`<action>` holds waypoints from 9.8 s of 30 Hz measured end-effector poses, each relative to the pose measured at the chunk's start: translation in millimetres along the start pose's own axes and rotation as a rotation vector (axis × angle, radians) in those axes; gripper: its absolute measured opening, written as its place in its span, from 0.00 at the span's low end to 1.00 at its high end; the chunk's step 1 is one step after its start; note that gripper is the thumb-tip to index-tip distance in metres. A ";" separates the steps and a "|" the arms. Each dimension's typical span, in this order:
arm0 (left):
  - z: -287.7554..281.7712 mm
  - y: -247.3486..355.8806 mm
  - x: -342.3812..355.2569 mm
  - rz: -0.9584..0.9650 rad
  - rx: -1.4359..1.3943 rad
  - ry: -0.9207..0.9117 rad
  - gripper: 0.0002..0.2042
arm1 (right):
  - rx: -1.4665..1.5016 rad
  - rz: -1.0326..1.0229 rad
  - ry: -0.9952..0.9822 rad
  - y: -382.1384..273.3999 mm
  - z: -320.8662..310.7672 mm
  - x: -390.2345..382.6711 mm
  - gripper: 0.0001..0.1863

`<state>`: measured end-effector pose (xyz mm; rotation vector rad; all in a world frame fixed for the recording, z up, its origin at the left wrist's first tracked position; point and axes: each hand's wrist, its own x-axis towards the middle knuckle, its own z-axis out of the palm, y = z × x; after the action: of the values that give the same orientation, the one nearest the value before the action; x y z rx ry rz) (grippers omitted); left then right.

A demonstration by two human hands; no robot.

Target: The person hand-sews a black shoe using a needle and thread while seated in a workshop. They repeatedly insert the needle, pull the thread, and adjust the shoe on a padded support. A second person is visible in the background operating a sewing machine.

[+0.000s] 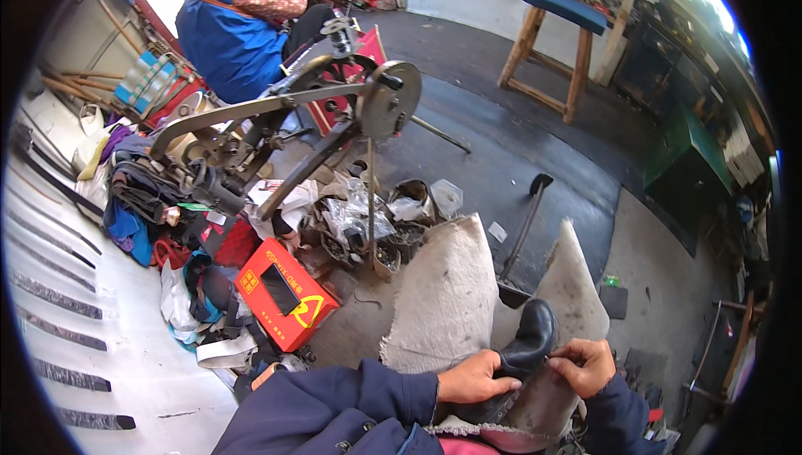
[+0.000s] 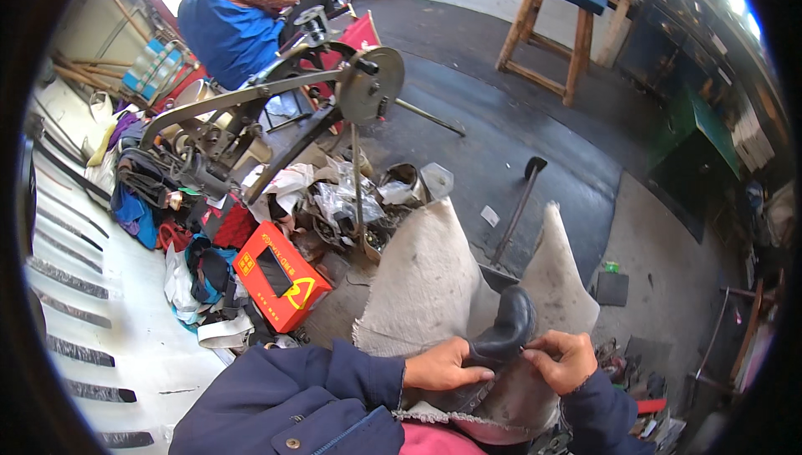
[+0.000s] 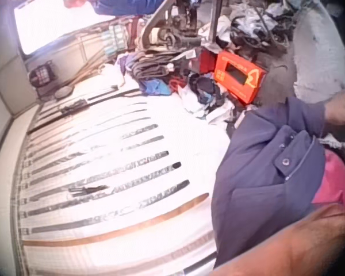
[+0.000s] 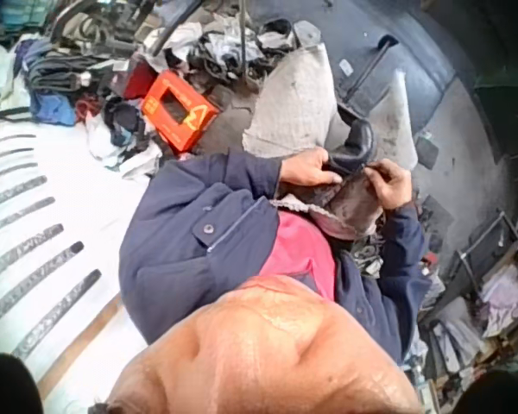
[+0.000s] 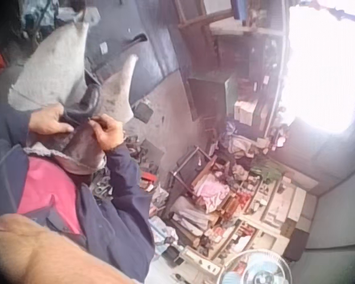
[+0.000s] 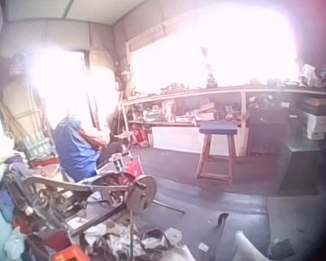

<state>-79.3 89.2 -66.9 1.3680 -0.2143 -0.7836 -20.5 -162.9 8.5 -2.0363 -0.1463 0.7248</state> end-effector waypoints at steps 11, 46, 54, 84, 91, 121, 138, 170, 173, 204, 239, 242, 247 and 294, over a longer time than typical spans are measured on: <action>-3.8 24.6 -13.6 0.116 0.318 0.056 0.20 | 0.142 -0.140 0.090 5.5 1.9 -10.4 0.03; 11.3 48.0 -61.4 0.386 0.333 0.574 0.03 | 0.335 -0.280 0.282 66.8 22.8 -56.8 0.08; 41.5 24.0 -48.6 0.262 -0.543 0.291 0.09 | 0.305 -0.244 0.278 64.5 22.7 -54.7 0.07; 41.5 4.7 14.7 0.192 0.026 0.214 0.18 | -0.315 -0.250 0.370 25.8 16.3 -52.2 0.08; 42.5 17.2 21.1 0.332 -0.182 0.250 0.14 | -0.150 -0.276 0.411 13.8 8.6 -39.1 0.14; 24.6 26.3 26.1 0.149 -0.710 0.306 0.17 | 1.203 -0.515 0.445 32.3 0.8 -65.6 0.21; 24.7 34.9 -18.3 0.048 -0.355 0.138 0.11 | 0.348 -0.302 0.733 7.1 64.7 -41.6 0.27; 11.6 125.1 30.8 0.644 1.144 0.021 0.29 | 0.475 -0.690 0.390 5.0 69.2 -57.5 0.15; 14.4 119.0 43.1 0.651 1.087 -0.011 0.27 | 0.554 -0.599 0.335 11.5 69.8 -61.9 0.13; 39.9 68.1 28.8 1.012 0.895 0.478 0.29 | 0.835 -0.346 0.564 10.0 77.3 -103.6 0.22; 35.7 76.2 32.9 0.719 0.408 0.436 0.03 | 0.454 -0.303 0.571 -9.1 72.5 -94.4 0.11; 34.2 74.9 34.2 0.618 0.361 0.441 0.03 | 0.704 -0.388 0.395 -8.3 66.3 -104.5 0.08; 36.2 77.1 37.2 0.637 0.385 0.434 0.03 | 0.594 -0.404 0.510 -14.0 67.5 -112.1 0.09; 34.0 84.4 49.2 0.611 0.463 0.163 0.23 | 0.218 -0.361 0.705 5.9 76.2 -79.2 0.04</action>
<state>-30.9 32.1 4.4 1.6664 -0.6792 -0.1066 -128.1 -139.4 8.7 -1.8683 -0.0201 -0.2079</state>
